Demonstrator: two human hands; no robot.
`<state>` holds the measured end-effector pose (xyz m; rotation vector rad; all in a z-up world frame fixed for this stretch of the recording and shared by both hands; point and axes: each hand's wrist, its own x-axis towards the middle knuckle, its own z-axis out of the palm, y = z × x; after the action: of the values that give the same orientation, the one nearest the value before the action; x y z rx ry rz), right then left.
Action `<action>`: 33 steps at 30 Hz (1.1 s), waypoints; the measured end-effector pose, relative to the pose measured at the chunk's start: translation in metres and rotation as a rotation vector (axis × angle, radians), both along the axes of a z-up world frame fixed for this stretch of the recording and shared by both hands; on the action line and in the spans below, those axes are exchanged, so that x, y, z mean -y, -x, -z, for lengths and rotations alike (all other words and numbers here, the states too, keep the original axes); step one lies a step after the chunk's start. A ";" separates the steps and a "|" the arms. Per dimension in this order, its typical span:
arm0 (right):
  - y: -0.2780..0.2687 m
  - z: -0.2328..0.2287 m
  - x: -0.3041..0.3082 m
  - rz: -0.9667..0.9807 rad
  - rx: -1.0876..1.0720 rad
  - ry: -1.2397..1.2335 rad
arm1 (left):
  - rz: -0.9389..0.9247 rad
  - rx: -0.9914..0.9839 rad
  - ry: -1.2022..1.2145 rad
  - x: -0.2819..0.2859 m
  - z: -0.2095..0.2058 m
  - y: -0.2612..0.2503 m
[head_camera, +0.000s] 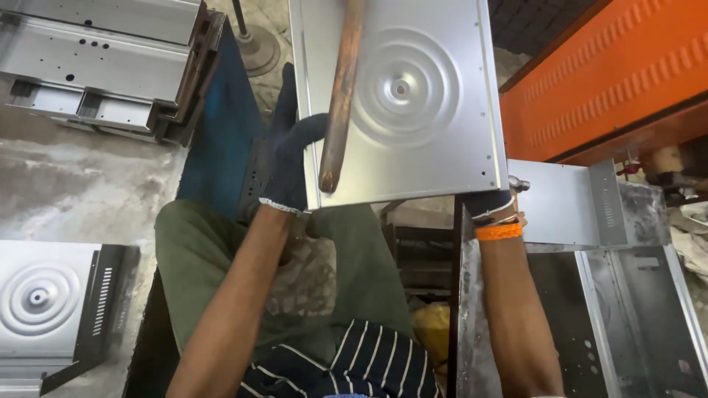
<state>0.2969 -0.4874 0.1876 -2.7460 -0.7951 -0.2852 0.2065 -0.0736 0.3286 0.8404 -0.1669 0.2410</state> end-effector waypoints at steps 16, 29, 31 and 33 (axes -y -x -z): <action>-0.048 -0.045 -0.053 -0.108 -0.247 -0.656 | -0.095 0.005 -0.024 0.001 -0.010 -0.002; 0.072 -0.097 -0.089 -0.344 -1.050 -1.902 | -0.010 -0.422 0.621 0.080 0.060 0.156; 0.123 -0.154 -0.157 0.166 -0.632 -2.099 | -0.286 -0.377 0.468 0.095 0.047 0.152; 0.163 -0.173 -0.191 0.204 -0.625 -2.070 | -0.390 -0.369 0.369 0.104 0.062 0.148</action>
<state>0.1343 -0.2965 0.3610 -0.7727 0.1400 -0.0966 0.0588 -0.1774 0.2666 0.5306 0.3823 0.4610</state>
